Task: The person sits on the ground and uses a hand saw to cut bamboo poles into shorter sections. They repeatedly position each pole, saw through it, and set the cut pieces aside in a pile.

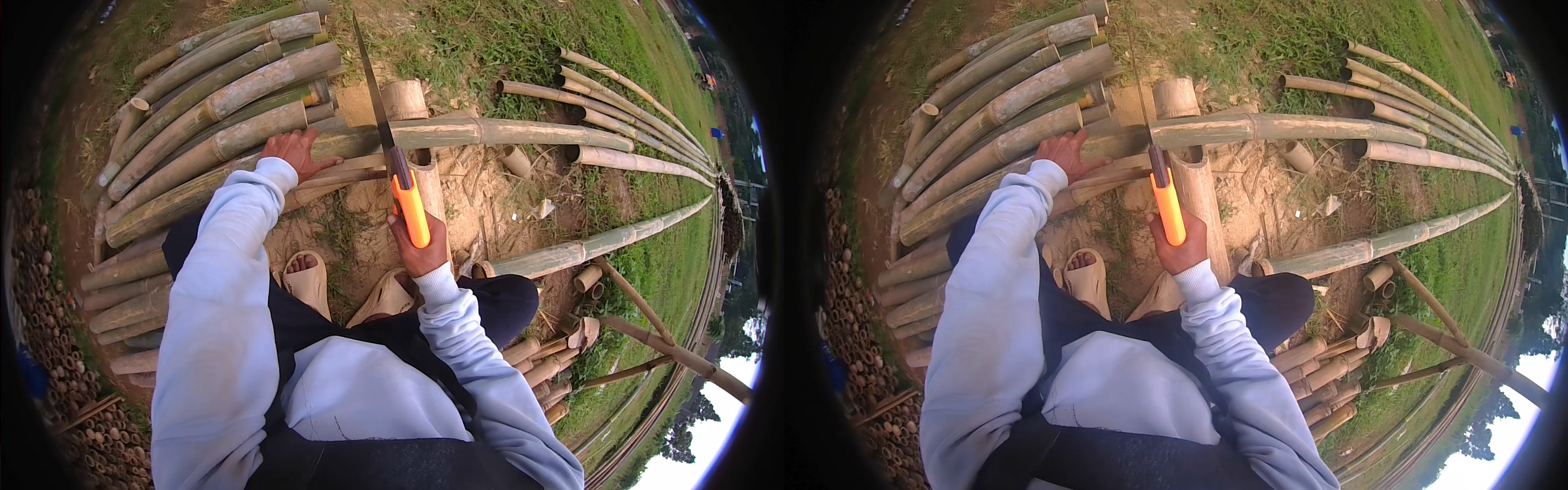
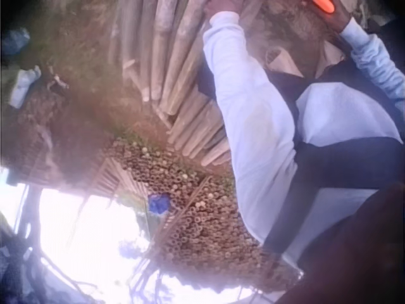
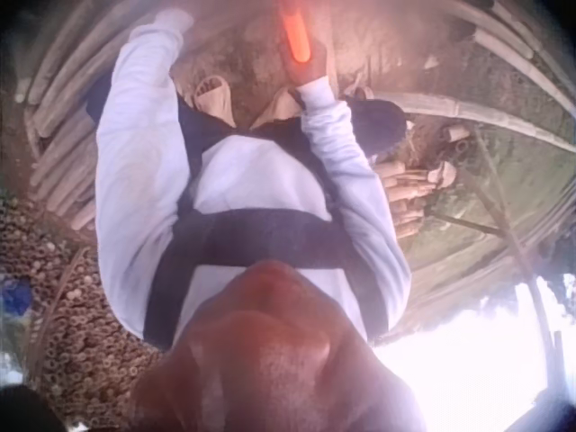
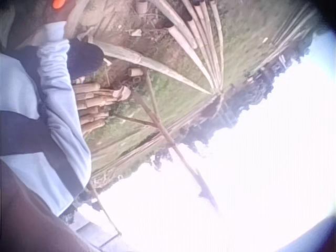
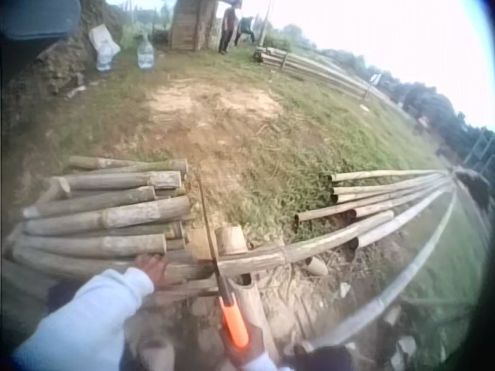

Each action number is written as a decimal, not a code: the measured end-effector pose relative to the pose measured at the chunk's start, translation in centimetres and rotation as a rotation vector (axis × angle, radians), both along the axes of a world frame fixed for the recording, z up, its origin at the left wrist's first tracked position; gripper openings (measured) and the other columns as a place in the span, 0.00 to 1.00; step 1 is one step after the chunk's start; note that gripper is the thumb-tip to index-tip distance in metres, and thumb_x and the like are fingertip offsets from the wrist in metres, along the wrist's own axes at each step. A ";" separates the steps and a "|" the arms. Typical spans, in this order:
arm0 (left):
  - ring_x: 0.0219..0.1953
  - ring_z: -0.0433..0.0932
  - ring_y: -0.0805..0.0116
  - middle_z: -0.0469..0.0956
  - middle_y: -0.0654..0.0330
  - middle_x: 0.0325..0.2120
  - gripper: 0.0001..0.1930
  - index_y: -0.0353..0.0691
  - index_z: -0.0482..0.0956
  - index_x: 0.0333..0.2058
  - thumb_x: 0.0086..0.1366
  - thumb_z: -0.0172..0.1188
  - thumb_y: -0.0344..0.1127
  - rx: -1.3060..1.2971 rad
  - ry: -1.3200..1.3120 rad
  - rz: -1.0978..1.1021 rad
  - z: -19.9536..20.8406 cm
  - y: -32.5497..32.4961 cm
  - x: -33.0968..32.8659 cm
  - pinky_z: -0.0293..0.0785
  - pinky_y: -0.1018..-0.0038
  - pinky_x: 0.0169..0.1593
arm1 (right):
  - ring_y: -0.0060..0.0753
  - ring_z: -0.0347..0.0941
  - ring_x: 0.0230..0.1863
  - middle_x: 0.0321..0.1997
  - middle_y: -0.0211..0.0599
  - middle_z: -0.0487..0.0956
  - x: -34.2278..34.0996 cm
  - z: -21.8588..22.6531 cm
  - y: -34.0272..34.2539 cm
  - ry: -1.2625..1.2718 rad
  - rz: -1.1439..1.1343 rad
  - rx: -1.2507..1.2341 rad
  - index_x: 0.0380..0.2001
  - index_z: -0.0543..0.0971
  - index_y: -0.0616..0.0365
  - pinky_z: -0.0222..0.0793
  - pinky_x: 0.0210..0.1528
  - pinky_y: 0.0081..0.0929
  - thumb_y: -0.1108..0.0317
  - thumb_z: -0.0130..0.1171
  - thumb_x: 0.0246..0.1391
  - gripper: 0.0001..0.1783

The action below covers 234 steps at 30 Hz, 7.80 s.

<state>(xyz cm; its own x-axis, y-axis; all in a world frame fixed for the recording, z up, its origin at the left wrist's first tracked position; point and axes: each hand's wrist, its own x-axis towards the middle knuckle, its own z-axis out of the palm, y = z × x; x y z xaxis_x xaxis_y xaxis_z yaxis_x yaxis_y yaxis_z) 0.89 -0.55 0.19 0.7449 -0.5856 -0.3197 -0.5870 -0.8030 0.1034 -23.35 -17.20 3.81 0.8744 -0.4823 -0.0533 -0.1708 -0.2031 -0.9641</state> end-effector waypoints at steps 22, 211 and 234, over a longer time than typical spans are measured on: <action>0.51 0.73 0.54 0.73 0.54 0.45 0.23 0.41 0.78 0.48 0.60 0.67 0.50 -0.265 -0.309 -0.303 -0.8 3.4 -5.2 0.71 0.60 0.56 | 0.16 0.71 0.28 0.26 0.27 0.78 -0.2 -1.4 -0.7 0.051 0.038 0.154 0.40 0.81 0.68 0.68 0.32 0.20 0.70 0.66 0.61 0.10; 0.39 0.84 0.43 0.85 0.45 0.33 0.34 0.37 0.81 0.44 0.78 0.33 0.61 -0.096 0.016 0.011 -1.7 -3.2 -0.1 0.77 0.50 0.48 | 0.20 0.63 0.19 0.17 0.31 0.72 -8.3 2.3 1.8 0.236 -0.022 0.076 0.28 0.78 0.66 0.62 0.23 0.26 0.70 0.67 0.60 0.11; 0.42 0.83 0.43 0.85 0.46 0.34 0.33 0.38 0.80 0.46 0.78 0.34 0.61 -0.097 -0.043 0.016 -1.5 -2.5 0.9 0.76 0.52 0.51 | 0.23 0.65 0.19 0.18 0.33 0.71 -10.8 3.2 3.3 0.262 -0.053 0.169 0.30 0.77 0.65 0.64 0.25 0.28 0.72 0.66 0.60 0.09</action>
<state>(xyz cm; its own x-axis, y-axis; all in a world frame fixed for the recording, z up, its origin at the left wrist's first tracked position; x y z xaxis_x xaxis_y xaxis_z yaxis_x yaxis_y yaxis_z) 1.79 -3.02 -1.28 0.7661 -0.6003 -0.2296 -0.5797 -0.7997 0.1565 -34.12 -13.88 6.99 0.7940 -0.4923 -0.3567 -0.4241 -0.0283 -0.9052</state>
